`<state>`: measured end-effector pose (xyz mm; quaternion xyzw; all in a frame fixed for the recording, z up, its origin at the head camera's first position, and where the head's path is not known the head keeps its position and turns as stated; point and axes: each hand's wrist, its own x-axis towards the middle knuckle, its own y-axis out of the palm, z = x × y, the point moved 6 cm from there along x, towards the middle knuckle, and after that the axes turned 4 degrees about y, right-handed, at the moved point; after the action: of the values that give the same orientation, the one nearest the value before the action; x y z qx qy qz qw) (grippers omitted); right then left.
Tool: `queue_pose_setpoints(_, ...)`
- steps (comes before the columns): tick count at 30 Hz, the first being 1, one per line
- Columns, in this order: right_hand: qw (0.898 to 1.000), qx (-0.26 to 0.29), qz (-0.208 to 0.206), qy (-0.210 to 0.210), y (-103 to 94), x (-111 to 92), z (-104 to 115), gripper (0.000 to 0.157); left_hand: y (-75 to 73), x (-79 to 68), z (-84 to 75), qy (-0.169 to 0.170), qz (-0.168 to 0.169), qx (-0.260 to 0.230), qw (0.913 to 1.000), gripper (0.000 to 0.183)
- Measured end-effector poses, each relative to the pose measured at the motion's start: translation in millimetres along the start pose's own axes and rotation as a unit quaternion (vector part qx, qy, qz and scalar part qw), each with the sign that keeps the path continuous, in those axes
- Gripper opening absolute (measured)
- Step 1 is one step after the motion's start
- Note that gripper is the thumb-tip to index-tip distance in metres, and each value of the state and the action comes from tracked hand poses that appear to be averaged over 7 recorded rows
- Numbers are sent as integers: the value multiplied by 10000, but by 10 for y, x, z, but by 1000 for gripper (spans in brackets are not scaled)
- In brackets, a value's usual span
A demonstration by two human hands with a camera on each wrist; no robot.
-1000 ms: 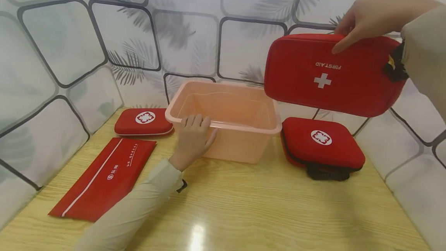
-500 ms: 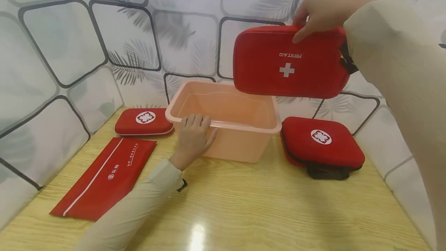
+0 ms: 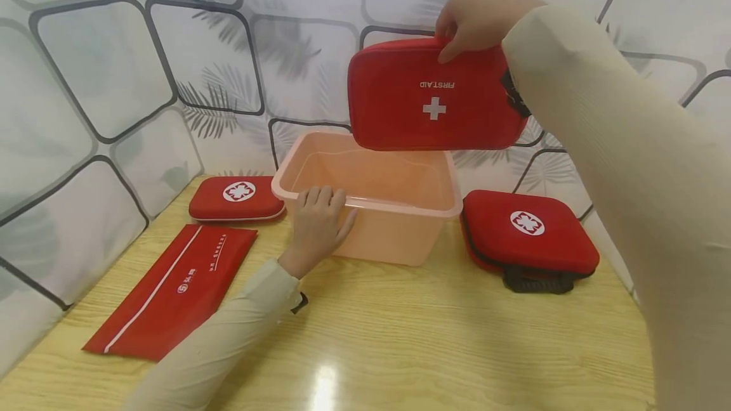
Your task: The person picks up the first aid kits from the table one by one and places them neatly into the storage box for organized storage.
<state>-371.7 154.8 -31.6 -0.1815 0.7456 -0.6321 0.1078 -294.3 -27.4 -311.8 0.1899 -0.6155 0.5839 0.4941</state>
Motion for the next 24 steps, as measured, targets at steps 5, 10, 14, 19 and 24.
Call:
queue_pose_setpoints(5, 9999, 15, 17, -134, 39, 101, 114, 34, -6, 2, 4, -22, -25, 18, 10000, 34)
queue_pose_setpoints(10, 9995, -84, 96, -291, 101, 183, 264, 34, -12, -1, 11, 5, -63, 91, 9999, 33)
queue_pose_setpoints(14, 9993, -50, 193, -314, 154, 226, 393, 34, -20, -4, 14, 27, -112, 99, 9999, 33)
queue_pose_setpoints(19, 9990, 44, 242, -369, 206, 257, 544, 34, -18, -6, 18, -2, -39, 76, 10000, 33)
queue_pose_setpoints(24, 9989, 198, 266, -334, 284, 293, 644, 35, -32, -1, 18, 2, -35, 39, 10000, 33)
